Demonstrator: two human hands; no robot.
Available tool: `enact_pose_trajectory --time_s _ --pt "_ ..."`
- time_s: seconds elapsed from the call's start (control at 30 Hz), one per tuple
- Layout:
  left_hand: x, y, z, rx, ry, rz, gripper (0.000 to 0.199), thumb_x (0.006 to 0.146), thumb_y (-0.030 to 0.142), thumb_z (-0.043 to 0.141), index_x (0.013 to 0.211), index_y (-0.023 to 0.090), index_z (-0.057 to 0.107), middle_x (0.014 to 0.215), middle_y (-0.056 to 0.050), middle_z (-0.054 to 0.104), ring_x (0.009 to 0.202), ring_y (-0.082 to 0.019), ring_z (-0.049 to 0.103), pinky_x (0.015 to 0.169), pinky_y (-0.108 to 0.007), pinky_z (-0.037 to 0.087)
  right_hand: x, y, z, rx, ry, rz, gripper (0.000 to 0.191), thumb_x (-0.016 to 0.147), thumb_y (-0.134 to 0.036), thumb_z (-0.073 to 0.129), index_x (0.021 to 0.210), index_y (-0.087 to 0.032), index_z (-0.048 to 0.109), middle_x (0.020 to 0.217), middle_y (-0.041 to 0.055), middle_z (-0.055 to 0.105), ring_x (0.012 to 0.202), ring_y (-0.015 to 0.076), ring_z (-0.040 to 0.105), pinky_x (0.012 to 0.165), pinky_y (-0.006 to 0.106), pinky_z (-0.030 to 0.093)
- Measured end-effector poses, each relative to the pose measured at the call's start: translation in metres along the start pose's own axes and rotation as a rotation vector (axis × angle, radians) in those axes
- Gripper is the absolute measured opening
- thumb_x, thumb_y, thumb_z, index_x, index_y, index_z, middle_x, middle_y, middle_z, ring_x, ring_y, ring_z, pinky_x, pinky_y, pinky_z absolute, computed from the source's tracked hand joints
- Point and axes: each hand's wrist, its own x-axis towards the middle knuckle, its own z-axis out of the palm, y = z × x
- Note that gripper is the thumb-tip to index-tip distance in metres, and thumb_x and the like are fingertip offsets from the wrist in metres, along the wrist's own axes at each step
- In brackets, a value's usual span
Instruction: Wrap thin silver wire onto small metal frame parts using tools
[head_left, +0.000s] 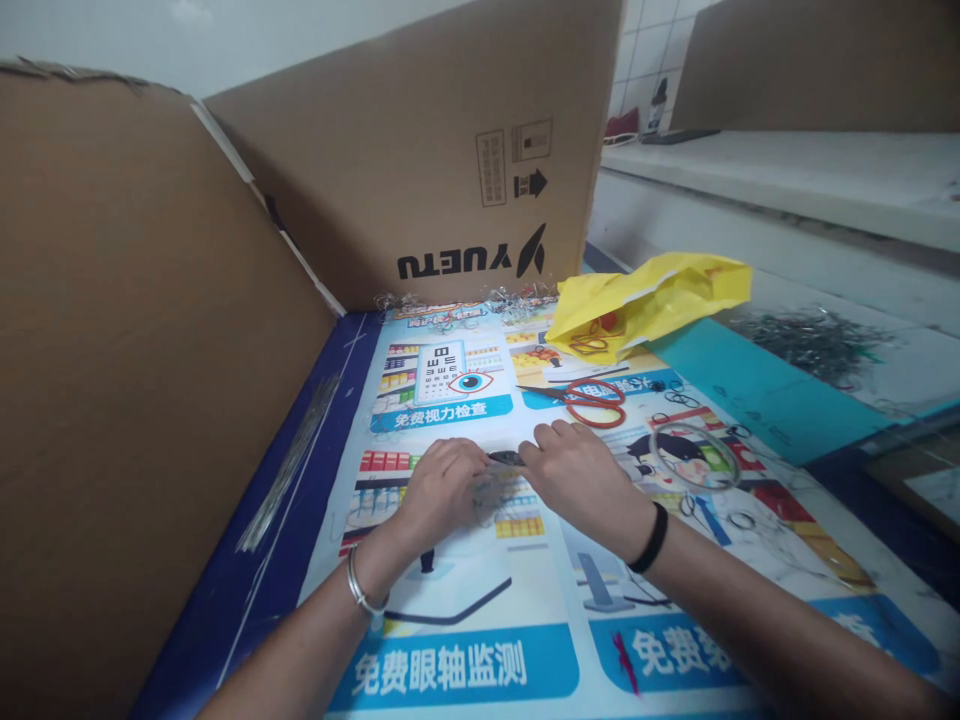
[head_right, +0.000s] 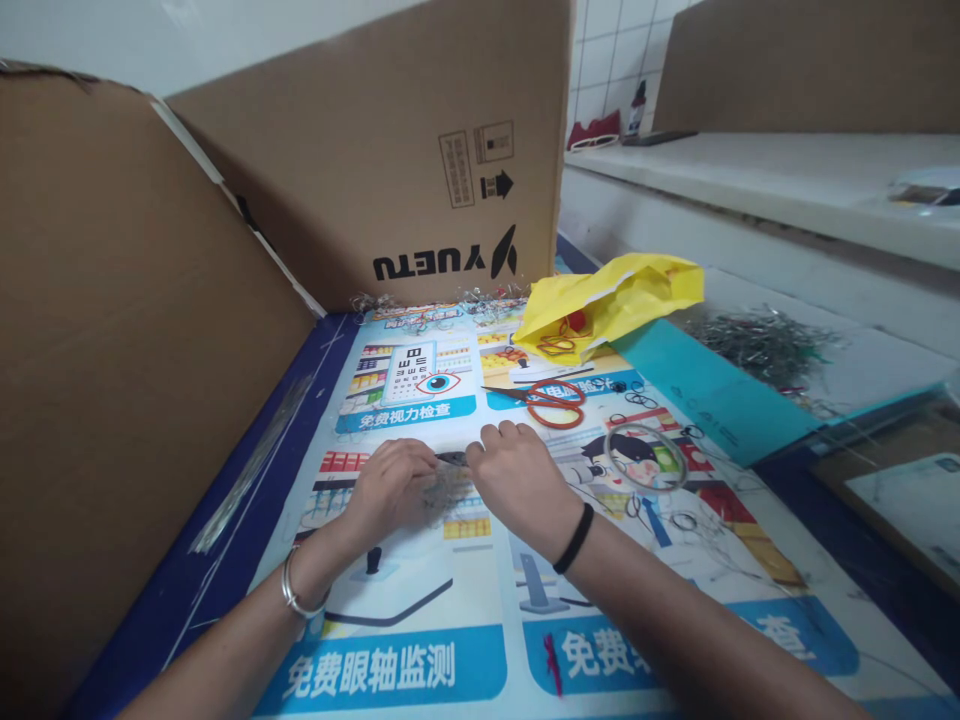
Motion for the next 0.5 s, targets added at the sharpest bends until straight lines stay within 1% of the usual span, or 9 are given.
enact_pose_trajectory --time_s 0.03,0.2,0.33,0.5 --pt "0.0 0.0 0.0 -0.001 -0.019 -0.01 0.012 0.083 0.01 0.046 0.079 0.018 0.053 0.084 -0.005 0.066 0.083 -0.018 0.059 0.073 -0.034 0.045 0.0 0.001 0.0 0.008 -0.007 0.014 0.021 0.087 -0.028 0.047 0.081 -0.017 0.064 0.081 0.0103 0.06 0.08 0.0228 0.052 0.067 0.032 0.03" --pt "-0.001 -0.005 0.001 0.028 0.025 -0.1 0.012 0.084 0.011 0.045 0.078 0.018 0.052 0.079 -0.005 0.065 0.081 -0.019 0.058 0.073 -0.035 0.045 0.001 0.009 -0.007 0.083 -0.064 0.067 0.03 0.088 -0.039 0.044 0.082 -0.018 0.066 0.081 0.0089 0.061 0.08 0.0209 0.055 0.068 0.03 0.033" --pt "-0.001 -0.007 0.0 0.029 0.005 -0.102 0.013 0.085 0.013 0.044 0.076 0.018 0.052 0.078 -0.005 0.065 0.079 -0.019 0.057 0.071 -0.035 0.045 0.001 0.011 -0.014 0.15 -0.142 0.07 0.035 0.088 -0.043 0.041 0.083 -0.02 0.066 0.081 0.0067 0.062 0.078 0.0185 0.058 0.062 0.026 0.035" --pt "-0.001 -0.005 0.0 0.041 -0.001 -0.102 0.012 0.085 0.012 0.044 0.077 0.018 0.052 0.079 -0.005 0.065 0.08 -0.019 0.057 0.072 -0.035 0.044 0.0 0.008 -0.013 0.134 -0.185 0.071 0.035 0.087 -0.043 0.042 0.086 -0.019 0.067 0.082 0.008 0.063 0.079 0.0195 0.059 0.065 0.027 0.037"
